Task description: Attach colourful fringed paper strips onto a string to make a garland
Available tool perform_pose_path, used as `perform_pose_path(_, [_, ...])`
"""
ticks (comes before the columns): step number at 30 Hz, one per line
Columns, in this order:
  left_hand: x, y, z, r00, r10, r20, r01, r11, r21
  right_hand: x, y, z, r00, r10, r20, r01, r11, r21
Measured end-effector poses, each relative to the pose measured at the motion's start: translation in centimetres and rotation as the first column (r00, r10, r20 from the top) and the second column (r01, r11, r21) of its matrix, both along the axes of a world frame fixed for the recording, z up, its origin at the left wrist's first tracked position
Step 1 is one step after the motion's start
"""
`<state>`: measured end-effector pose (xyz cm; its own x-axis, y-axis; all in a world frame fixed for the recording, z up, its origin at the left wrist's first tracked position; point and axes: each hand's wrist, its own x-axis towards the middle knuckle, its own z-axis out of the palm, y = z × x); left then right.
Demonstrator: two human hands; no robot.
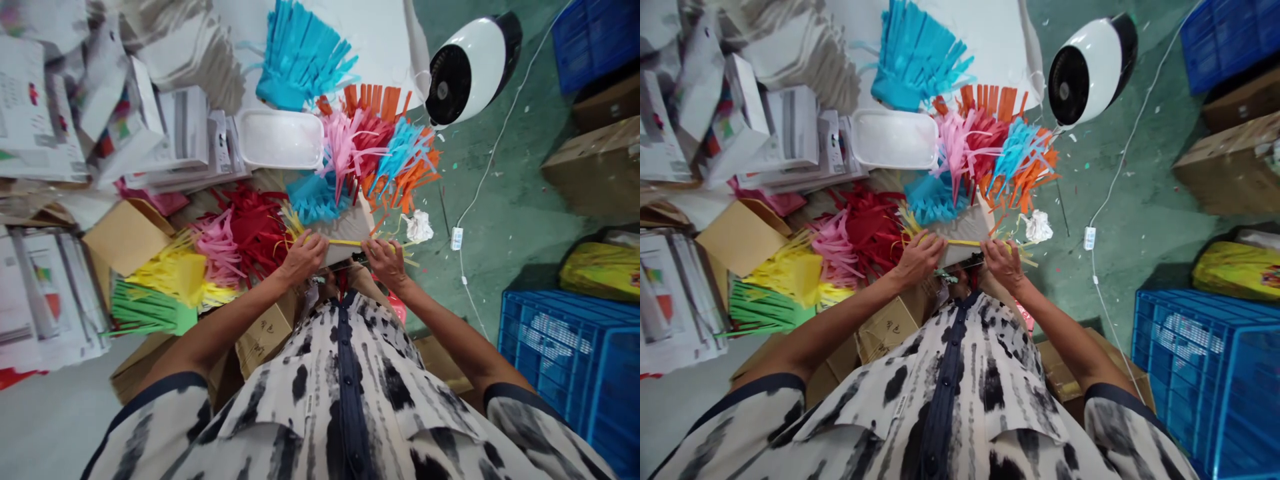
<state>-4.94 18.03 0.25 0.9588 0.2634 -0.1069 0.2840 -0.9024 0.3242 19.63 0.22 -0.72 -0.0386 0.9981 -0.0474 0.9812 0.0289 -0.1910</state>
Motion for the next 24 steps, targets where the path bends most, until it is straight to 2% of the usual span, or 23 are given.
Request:
perform_pose_path(2, [0.4, 0.1, -0.1, 0.999, 0.015, 0.047, -0.014, 1.000, -0.023, 0.1, 0.3, 0.4, 1.000, -0.003, -0.018, 0.002, 0.999, -0.042])
perform_pose_path(6, [2.9, -1.0, -0.6, 0.996, 0.041, 0.076, -0.036, 0.997, -0.075, -0.1, 1.0, 1.0, 0.999, -0.004, -0.053, -0.002, 0.994, -0.106])
perform_pose_path(10, [4.9, -1.5, -1.0, 0.989, 0.146, 0.038, -0.144, 0.988, -0.050, -0.2, 1.9, 1.4, 0.999, -0.012, -0.034, 0.009, 0.997, -0.078])
perform_pose_path(14, [5.9, -0.9, -0.7, 0.985, 0.167, 0.035, -0.163, 0.982, -0.095, -0.8, 3.8, 1.4, 0.999, -0.045, -0.030, 0.044, 0.998, -0.041])
perform_pose_path(20, [6.8, -0.5, -0.3, 0.966, 0.259, 0.020, -0.247, 0.938, -0.245, -1.1, 7.2, 1.1, 0.993, 0.113, -0.025, -0.115, 0.989, -0.092])
perform_pose_path(24, [6.5, -1.0, 0.0, 0.942, 0.335, 0.012, -0.310, 0.885, -0.348, -0.8, 8.0, 2.0, 0.980, 0.194, -0.046, -0.198, 0.972, -0.126])
